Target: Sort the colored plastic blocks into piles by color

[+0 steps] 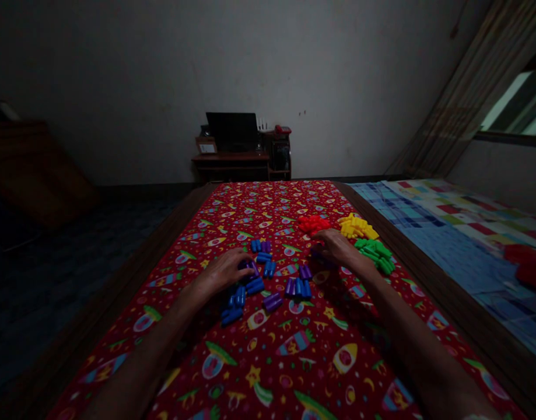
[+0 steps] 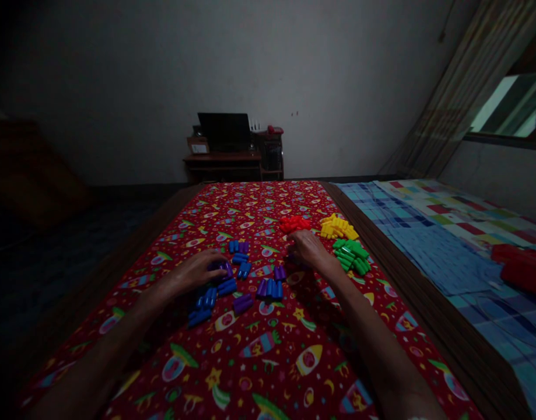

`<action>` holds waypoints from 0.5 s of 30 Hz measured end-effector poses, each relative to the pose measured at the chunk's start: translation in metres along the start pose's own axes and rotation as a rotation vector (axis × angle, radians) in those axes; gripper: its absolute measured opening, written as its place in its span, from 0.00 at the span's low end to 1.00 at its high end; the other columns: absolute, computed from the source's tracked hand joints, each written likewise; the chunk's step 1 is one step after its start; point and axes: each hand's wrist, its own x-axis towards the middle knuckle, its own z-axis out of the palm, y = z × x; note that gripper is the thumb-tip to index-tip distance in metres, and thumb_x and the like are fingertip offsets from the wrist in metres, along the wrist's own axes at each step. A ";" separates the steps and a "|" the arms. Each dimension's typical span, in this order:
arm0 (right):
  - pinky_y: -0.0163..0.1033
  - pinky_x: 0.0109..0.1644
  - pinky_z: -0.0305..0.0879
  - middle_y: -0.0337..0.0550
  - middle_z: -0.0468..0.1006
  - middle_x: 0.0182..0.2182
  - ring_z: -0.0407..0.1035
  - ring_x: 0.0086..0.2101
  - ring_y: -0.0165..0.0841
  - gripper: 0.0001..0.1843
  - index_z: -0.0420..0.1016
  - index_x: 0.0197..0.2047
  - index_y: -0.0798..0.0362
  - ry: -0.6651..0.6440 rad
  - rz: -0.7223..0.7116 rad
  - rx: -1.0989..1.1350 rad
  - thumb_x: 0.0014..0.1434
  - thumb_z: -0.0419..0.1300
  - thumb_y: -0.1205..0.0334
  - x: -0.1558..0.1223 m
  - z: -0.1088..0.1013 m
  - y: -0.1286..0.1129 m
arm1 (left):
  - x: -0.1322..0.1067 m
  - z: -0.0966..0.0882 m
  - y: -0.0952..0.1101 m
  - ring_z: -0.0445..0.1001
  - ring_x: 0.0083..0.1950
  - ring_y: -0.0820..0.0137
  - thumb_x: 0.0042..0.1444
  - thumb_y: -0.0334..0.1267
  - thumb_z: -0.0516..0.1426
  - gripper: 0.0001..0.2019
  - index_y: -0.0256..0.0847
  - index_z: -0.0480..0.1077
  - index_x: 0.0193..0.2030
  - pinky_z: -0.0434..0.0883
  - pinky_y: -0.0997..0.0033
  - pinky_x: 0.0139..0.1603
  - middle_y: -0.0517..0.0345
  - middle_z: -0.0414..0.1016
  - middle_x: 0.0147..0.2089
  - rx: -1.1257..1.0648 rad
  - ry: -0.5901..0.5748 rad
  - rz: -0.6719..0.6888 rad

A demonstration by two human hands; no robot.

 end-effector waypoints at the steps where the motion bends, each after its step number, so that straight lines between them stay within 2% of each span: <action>1: 0.35 0.44 0.61 0.53 0.79 0.43 0.71 0.43 0.37 0.15 0.77 0.50 0.58 -0.019 -0.027 0.005 0.59 0.58 0.69 -0.001 -0.002 -0.008 | 0.000 0.000 0.002 0.74 0.51 0.56 0.53 0.46 0.60 0.17 0.44 0.76 0.48 0.70 0.60 0.53 0.49 0.76 0.49 0.011 -0.009 -0.003; 4: 0.34 0.38 0.59 0.50 0.80 0.38 0.72 0.37 0.35 0.10 0.79 0.43 0.56 -0.182 -0.090 -0.024 0.60 0.58 0.68 -0.006 -0.003 -0.037 | 0.000 -0.001 0.010 0.74 0.50 0.56 0.49 0.44 0.63 0.16 0.44 0.76 0.46 0.71 0.62 0.49 0.50 0.75 0.48 0.050 -0.036 -0.013; 8: 0.36 0.39 0.61 0.54 0.80 0.42 0.74 0.40 0.38 0.11 0.78 0.45 0.56 -0.293 -0.084 -0.196 0.61 0.56 0.68 -0.016 0.008 -0.065 | -0.001 -0.007 0.019 0.74 0.46 0.60 0.49 0.38 0.62 0.10 0.42 0.74 0.39 0.70 0.65 0.44 0.52 0.74 0.43 0.070 -0.061 0.009; 12: 0.36 0.42 0.63 0.56 0.80 0.44 0.74 0.43 0.38 0.13 0.77 0.47 0.57 -0.328 -0.098 -0.215 0.63 0.55 0.67 -0.017 0.019 -0.068 | -0.002 -0.011 0.024 0.74 0.43 0.61 0.48 0.37 0.62 0.08 0.41 0.72 0.36 0.68 0.67 0.43 0.54 0.74 0.41 0.068 -0.009 0.019; 15: 0.34 0.41 0.63 0.52 0.81 0.43 0.74 0.42 0.36 0.13 0.79 0.48 0.56 -0.327 -0.083 -0.076 0.60 0.60 0.64 -0.009 0.011 -0.057 | -0.001 -0.014 0.030 0.75 0.40 0.63 0.49 0.39 0.61 0.06 0.42 0.72 0.34 0.68 0.68 0.39 0.57 0.76 0.37 -0.020 0.018 -0.033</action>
